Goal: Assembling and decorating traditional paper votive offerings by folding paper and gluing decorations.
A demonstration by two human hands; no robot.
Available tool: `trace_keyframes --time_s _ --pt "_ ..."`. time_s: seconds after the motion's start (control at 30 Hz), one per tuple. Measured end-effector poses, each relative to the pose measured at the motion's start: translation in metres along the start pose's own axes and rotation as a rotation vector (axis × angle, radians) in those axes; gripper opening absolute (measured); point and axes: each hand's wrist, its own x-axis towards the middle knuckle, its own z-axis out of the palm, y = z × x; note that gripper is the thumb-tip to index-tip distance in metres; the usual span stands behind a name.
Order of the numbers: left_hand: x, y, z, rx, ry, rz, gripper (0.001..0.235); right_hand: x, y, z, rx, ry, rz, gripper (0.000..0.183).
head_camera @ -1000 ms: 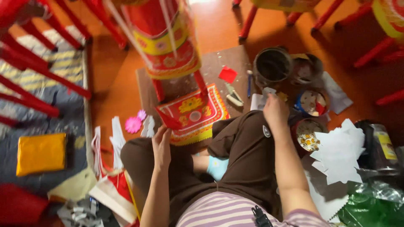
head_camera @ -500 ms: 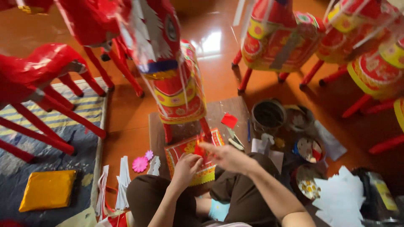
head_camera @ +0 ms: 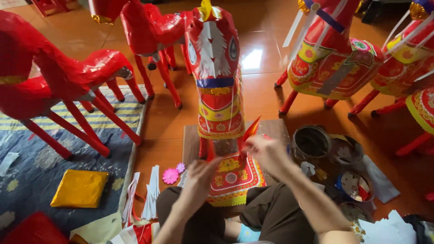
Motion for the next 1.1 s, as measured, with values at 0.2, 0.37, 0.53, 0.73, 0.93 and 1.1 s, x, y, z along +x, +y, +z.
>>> trace_keyframes --time_s 0.2,0.37,0.53,0.73,0.93,1.1 --pt "0.080 0.024 -0.127 0.155 0.441 0.283 0.040 0.094 -0.050 -0.119 0.053 0.316 -0.311 0.009" --pt "0.181 0.020 -0.155 0.225 0.532 0.149 0.048 0.196 -0.048 -0.140 -0.185 0.501 -0.470 0.012" --pt "0.267 0.008 -0.155 0.272 0.570 0.210 0.035 0.240 -0.036 -0.127 -0.097 0.575 -0.517 0.018" --pt "0.297 -0.019 -0.145 0.319 0.527 0.203 0.042 0.242 -0.041 -0.124 -0.143 0.586 -0.482 0.017" --pt "0.301 -0.026 -0.146 0.408 0.521 0.257 0.047 0.236 -0.050 -0.139 0.029 0.150 -0.156 0.018" --pt "0.299 -0.039 -0.143 0.585 0.284 0.160 0.045 0.236 -0.046 -0.142 0.014 0.036 -0.090 0.028"
